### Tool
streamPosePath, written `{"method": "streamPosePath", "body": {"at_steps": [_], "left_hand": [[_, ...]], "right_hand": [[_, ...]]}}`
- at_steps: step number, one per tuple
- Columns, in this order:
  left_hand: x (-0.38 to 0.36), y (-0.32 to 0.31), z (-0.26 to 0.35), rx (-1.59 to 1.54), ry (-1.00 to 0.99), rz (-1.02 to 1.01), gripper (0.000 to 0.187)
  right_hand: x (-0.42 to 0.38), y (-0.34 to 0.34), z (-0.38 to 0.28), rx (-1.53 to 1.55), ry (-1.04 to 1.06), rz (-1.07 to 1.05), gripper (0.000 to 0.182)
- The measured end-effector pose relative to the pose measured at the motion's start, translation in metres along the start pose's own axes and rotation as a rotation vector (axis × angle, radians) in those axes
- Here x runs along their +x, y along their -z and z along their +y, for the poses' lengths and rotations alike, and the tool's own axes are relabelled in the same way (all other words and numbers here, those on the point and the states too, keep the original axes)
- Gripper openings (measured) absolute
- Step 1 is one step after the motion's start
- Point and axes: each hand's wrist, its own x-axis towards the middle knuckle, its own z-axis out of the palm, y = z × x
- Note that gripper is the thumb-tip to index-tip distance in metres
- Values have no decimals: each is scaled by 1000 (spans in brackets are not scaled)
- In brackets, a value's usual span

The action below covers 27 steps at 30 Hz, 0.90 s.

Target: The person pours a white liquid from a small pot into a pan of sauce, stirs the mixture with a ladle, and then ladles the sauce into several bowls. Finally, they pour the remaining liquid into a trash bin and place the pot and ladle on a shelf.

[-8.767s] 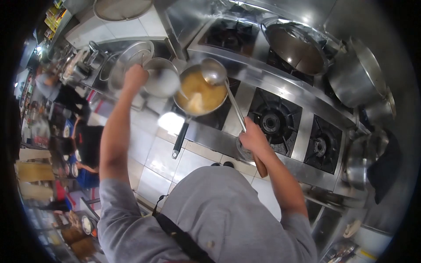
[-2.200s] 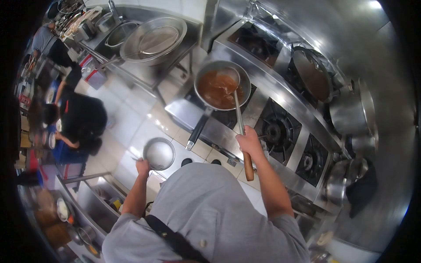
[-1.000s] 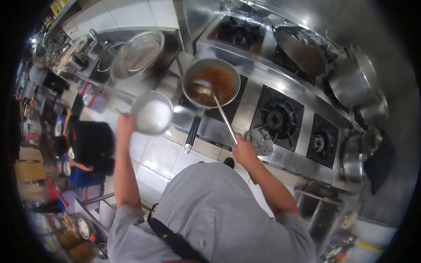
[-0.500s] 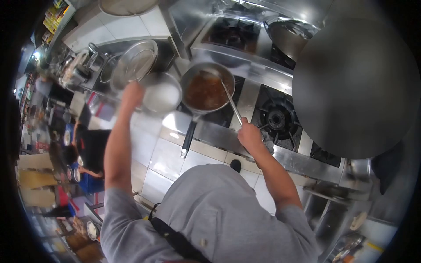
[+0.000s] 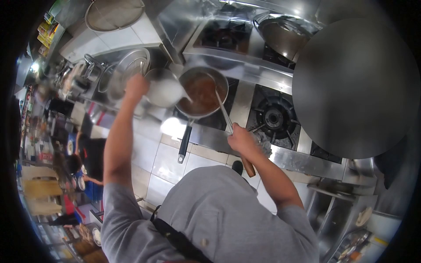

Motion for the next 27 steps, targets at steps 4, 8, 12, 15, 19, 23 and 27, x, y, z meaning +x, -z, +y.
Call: {"method": "streamPosePath", "body": {"at_steps": [4,8,12,15,19,23,27], "left_hand": [[0,-7,-12,-67,39,-18,31],[-21,6,-19,-338,206,-147,32],[-25,-64,-96,-395,10,57,31],[-76,-54,-108,-628,140,-40,30],[-148,-48,-115,-819,390,87,27],[-216,-100,-164,-649,414,44,24],[-292,-148,-189,-929,684,12,18]], "right_hand": [[-4,12,-19,121,-6,-125,16],[-2,16,-25,625,-234,-365,12],[-18,16,-35,584,-196,-355,11],[-35,23,-49,336,-176,-309,19],[-56,13,-45,66,91,-113,24],[-79,1,-46,-94,-29,-77,25],[-87,-28,-25,-130,27,-32,33]]}}
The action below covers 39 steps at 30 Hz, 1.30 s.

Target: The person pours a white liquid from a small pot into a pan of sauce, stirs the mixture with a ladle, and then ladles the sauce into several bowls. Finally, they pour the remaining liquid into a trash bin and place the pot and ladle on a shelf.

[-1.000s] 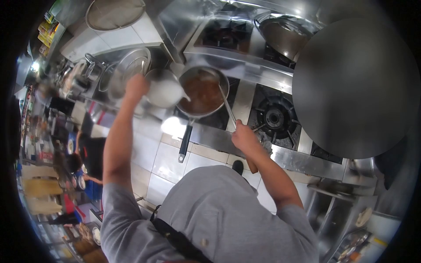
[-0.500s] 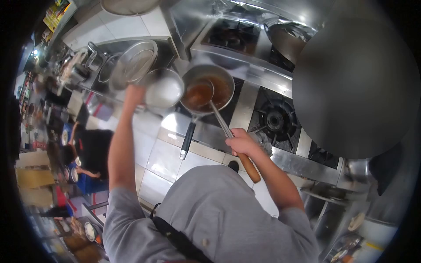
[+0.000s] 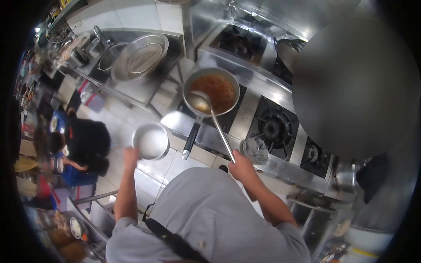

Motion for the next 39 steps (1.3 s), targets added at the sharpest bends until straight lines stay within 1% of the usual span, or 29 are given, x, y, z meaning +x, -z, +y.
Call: {"method": "streamPosePath", "body": {"at_steps": [1,3,5,6,8,9,10,11,12,14,16,17,19,22,24,27,29,30,32,33,35,36,38,39], "left_hand": [[-5,0,-24,-8,5,1,18],[-18,2,-63,-103,170,39,17],[-35,2,-84,-86,195,58,17],[-41,2,-93,-62,208,72,17],[-57,1,-95,-90,239,77,17],[-63,1,-94,-71,278,59,17],[-67,2,-95,-54,315,40,17],[-70,2,-97,-63,323,46,17],[-73,4,-98,-35,295,37,17],[-78,5,-102,-13,274,32,17],[-78,2,-108,70,253,101,18],[-77,0,-117,62,261,104,18],[-73,-1,-130,256,144,160,20],[-68,-3,-141,183,233,123,21],[-70,-3,-139,209,220,133,21],[-69,-3,-138,134,278,126,22],[-70,-2,-142,150,264,102,22],[-70,-3,-143,152,263,99,22],[-72,-4,-142,154,258,115,23],[-74,-5,-141,158,256,112,23],[-76,-7,-137,128,287,104,22],[-77,-7,-136,134,283,100,22],[-77,-8,-133,236,186,109,22],[-76,-9,-131,241,181,106,22]], "right_hand": [[2,-8,5,-19,-2,-3,35],[11,-21,12,-48,0,-15,38],[23,-30,15,-89,-74,26,39],[30,-32,16,-98,-68,18,39],[47,-32,20,-133,-67,70,39],[56,-32,25,-195,-21,115,40],[63,-29,24,-205,-14,109,40],[71,-26,23,-216,-11,167,38],[77,-23,22,-226,-9,224,37],[90,-12,23,-280,-10,207,37],[101,-5,23,-286,-19,244,38],[103,1,20,-284,-42,211,34],[108,8,19,-277,-38,220,32],[109,13,17,-254,-43,245,29],[109,13,16,-241,-48,259,28],[106,8,13,-203,-101,273,32],[100,1,10,-132,-76,266,25],[98,-1,10,-131,-80,267,25],[94,-5,7,-155,38,233,20],[94,-3,6,-153,33,234,20],[90,13,-17,332,-244,-101,26],[91,19,-20,338,-248,-98,26],[93,31,-22,864,-403,-315,25],[89,33,-26,921,-414,-317,26]]}}
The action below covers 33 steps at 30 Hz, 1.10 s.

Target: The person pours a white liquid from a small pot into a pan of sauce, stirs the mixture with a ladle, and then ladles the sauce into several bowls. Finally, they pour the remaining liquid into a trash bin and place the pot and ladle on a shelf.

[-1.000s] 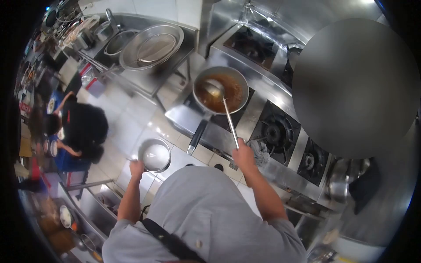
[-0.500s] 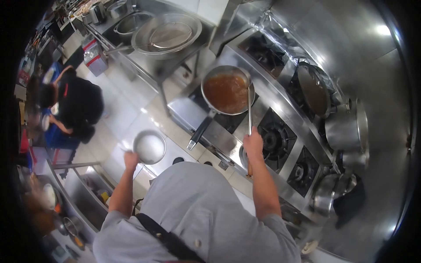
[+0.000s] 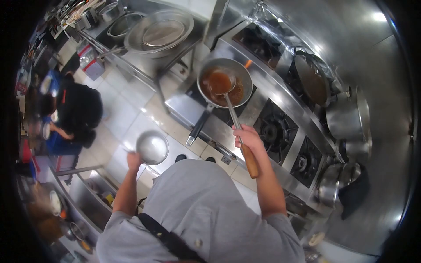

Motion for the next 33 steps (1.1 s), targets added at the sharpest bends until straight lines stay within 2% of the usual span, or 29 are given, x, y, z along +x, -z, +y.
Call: {"method": "streamPosePath", "body": {"at_steps": [4,6,10,12,16,18,19,21,24,28,33], "left_hand": [[-1,2,7,-11,36,-40,23],[-2,3,11,-1,21,-40,23],[0,4,14,19,8,-45,23],[4,2,14,27,1,-53,24],[15,-3,7,-21,37,-69,24],[18,-6,4,-43,40,-70,24],[17,-6,7,-77,37,-66,24],[16,-7,13,-107,28,-66,23],[12,-2,29,-98,25,-88,22],[17,-11,23,-69,30,-76,22],[14,-14,20,-127,97,-81,22]], "right_hand": [[-22,-7,-2,-74,5,-24,28],[-33,-12,4,-211,51,54,32],[-45,-7,22,-280,141,104,29],[-55,-6,26,-415,212,152,20],[-70,-1,51,-497,257,227,11],[-72,0,65,-918,532,392,15],[-75,-3,65,-912,532,397,15],[-80,-13,64,-883,329,403,21],[-68,-16,71,-980,282,422,25],[-28,-6,83,-1004,328,422,33],[7,7,58,-1132,377,524,35]]}}
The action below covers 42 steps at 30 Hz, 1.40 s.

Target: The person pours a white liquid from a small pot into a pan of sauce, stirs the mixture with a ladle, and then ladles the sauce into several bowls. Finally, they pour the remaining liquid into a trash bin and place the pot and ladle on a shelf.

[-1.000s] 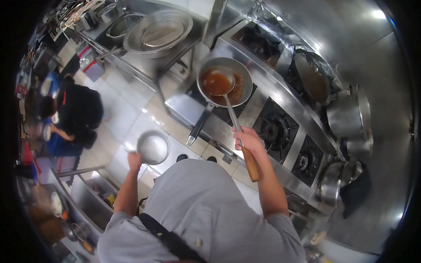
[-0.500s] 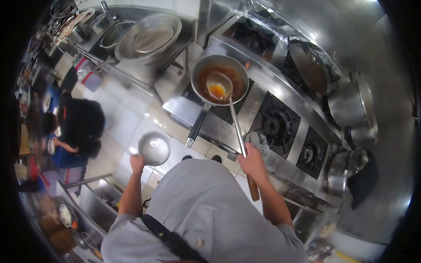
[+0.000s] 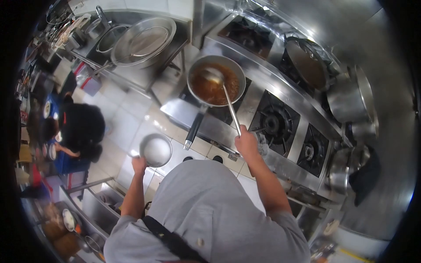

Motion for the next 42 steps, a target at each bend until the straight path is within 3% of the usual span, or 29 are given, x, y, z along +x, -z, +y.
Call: {"method": "streamPosePath", "body": {"at_steps": [8,13,19,21,22,24,26,38,40,42], "left_hand": [[0,-2,-23,68,25,52,24],[-10,2,-22,85,8,84,23],[-5,2,-28,89,50,74,22],[-3,1,-32,64,70,68,22],[-4,2,-31,81,64,68,22],[-5,4,-28,97,56,68,22],[-12,8,-20,173,-8,89,23],[0,15,-16,164,42,52,25],[5,15,-18,119,36,48,26],[10,14,-21,72,31,45,26]], "right_hand": [[41,23,14,0,-3,106,43],[37,27,7,49,-48,78,33],[24,20,-4,124,80,42,25],[24,38,-18,702,-195,-368,24],[25,45,-21,702,-195,-368,24],[25,55,-24,1114,-358,-566,24],[18,57,-26,1118,-331,-571,24],[-44,56,-24,636,-139,-238,18],[-54,39,-13,350,80,8,17],[-70,34,-14,316,45,6,19]]}}
